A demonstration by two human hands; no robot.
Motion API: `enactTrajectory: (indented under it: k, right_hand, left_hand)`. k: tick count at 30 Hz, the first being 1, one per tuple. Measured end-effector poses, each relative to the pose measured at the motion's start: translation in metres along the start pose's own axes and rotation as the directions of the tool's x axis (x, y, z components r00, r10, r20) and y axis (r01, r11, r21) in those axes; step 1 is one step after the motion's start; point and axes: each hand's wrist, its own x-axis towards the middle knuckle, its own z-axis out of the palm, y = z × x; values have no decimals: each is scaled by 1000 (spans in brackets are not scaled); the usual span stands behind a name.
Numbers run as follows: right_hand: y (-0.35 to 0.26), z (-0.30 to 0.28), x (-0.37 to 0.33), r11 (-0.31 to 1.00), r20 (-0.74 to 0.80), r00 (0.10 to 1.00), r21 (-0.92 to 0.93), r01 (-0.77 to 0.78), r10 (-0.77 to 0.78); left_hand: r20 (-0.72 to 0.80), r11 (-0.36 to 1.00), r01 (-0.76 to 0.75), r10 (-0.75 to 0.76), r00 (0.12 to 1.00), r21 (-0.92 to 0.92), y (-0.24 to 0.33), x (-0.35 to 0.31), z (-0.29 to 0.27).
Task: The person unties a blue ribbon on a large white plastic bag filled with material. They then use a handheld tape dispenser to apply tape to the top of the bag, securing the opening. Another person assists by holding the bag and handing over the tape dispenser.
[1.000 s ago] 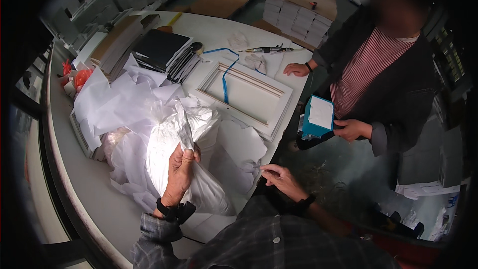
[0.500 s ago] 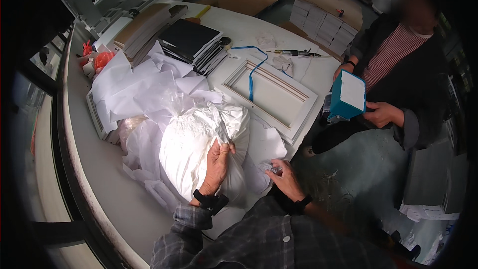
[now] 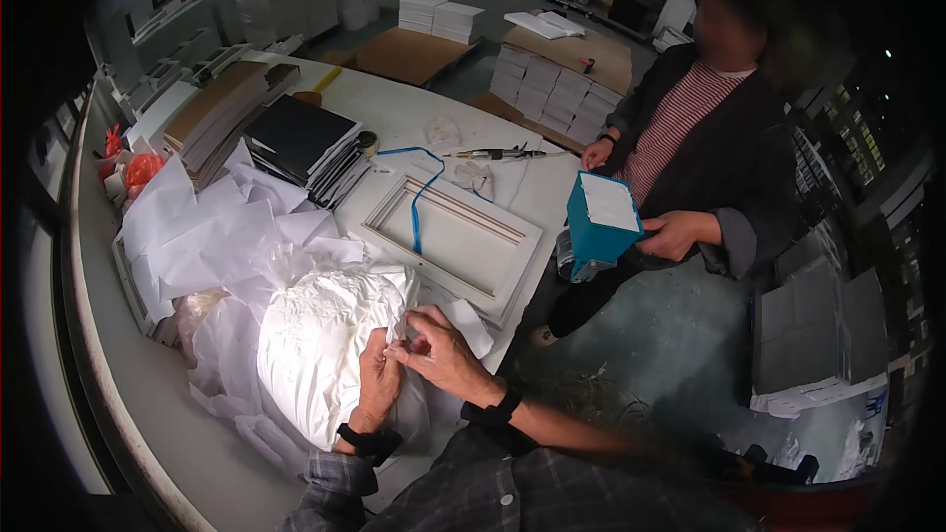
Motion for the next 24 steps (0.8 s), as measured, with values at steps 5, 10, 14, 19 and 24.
enactTrajectory:
  k: [5,10,14,19,24]
  right_hand:
    - [25,4,2,997,-43,998,52,56,-53]
    - [27,0,0,993,-57,995,-86,78,-83]
    - [22,4,2,997,-2,998,-55,60,-60]
    - [18,-15,1,986,-51,987,-85,146,-151]
    - [19,-17,6,978,-15,981,-89,191,-193]
  left_hand:
    - [24,999,-13,13,1000,34,6,4,11]
    - [61,995,50,-45,997,-85,21,0,18]
    - [59,997,77,-75,995,-29,9,-9,6]
    - [174,962,-76,30,984,264,7,-3,7]
    - [210,886,-195,114,971,420,18,-6,6]
